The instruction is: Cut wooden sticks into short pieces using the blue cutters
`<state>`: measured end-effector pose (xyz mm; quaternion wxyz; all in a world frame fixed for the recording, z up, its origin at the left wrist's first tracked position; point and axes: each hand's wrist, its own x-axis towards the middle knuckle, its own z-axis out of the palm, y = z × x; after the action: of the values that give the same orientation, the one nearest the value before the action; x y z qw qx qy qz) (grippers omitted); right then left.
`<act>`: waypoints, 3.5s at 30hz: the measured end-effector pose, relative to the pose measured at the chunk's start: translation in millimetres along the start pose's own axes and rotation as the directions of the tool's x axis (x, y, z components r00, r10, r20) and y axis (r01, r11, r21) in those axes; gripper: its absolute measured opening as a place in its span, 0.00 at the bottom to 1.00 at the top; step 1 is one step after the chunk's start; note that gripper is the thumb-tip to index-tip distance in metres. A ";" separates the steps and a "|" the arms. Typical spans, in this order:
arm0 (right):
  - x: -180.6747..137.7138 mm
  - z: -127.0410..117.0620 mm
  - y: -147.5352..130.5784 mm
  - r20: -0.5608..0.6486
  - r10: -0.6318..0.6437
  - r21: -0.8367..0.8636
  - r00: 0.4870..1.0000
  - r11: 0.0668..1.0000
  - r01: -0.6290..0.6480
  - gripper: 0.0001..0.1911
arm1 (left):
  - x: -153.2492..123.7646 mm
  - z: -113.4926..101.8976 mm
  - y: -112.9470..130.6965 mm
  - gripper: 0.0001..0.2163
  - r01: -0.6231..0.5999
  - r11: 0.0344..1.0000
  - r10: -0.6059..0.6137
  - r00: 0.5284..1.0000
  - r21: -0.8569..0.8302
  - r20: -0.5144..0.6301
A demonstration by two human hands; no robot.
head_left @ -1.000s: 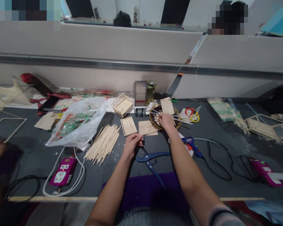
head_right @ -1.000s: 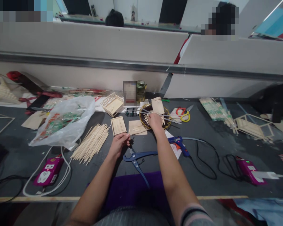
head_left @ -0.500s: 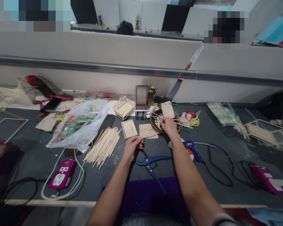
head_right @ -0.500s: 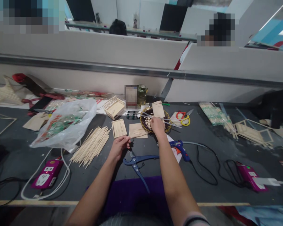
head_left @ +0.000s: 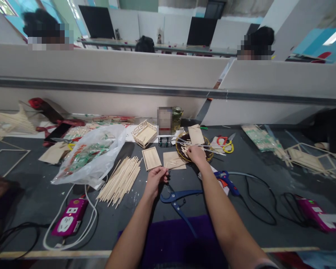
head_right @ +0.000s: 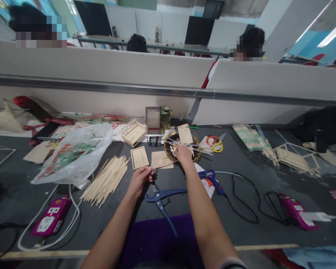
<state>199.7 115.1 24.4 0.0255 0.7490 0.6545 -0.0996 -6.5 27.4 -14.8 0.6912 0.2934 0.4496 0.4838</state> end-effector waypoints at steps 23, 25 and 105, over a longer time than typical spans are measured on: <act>2.6 5.3 -11.2 -0.066 -0.138 -0.007 0.988 0.990 0.138 0.16 | -1.8 -0.3 3.0 0.17 0.008 1.000 -0.008 1.000 0.016 -0.002; 6.0 4.7 -13.3 -0.047 -0.110 -0.004 0.993 0.994 0.110 0.15 | -1.8 -0.3 3.4 0.17 0.005 1.000 -0.005 1.000 0.014 -0.003; -94.0 28.4 -49.0 -0.095 -0.122 0.991 0.988 -0.110 0.082 0.12 | -16.3 12.3 10.9 0.13 -0.261 0.938 0.248 0.965 0.229 0.087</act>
<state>136.5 25.5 18.2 -0.5367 0.4673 0.4197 -0.5635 -1.9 16.4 5.2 0.5951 0.4435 0.4427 0.5031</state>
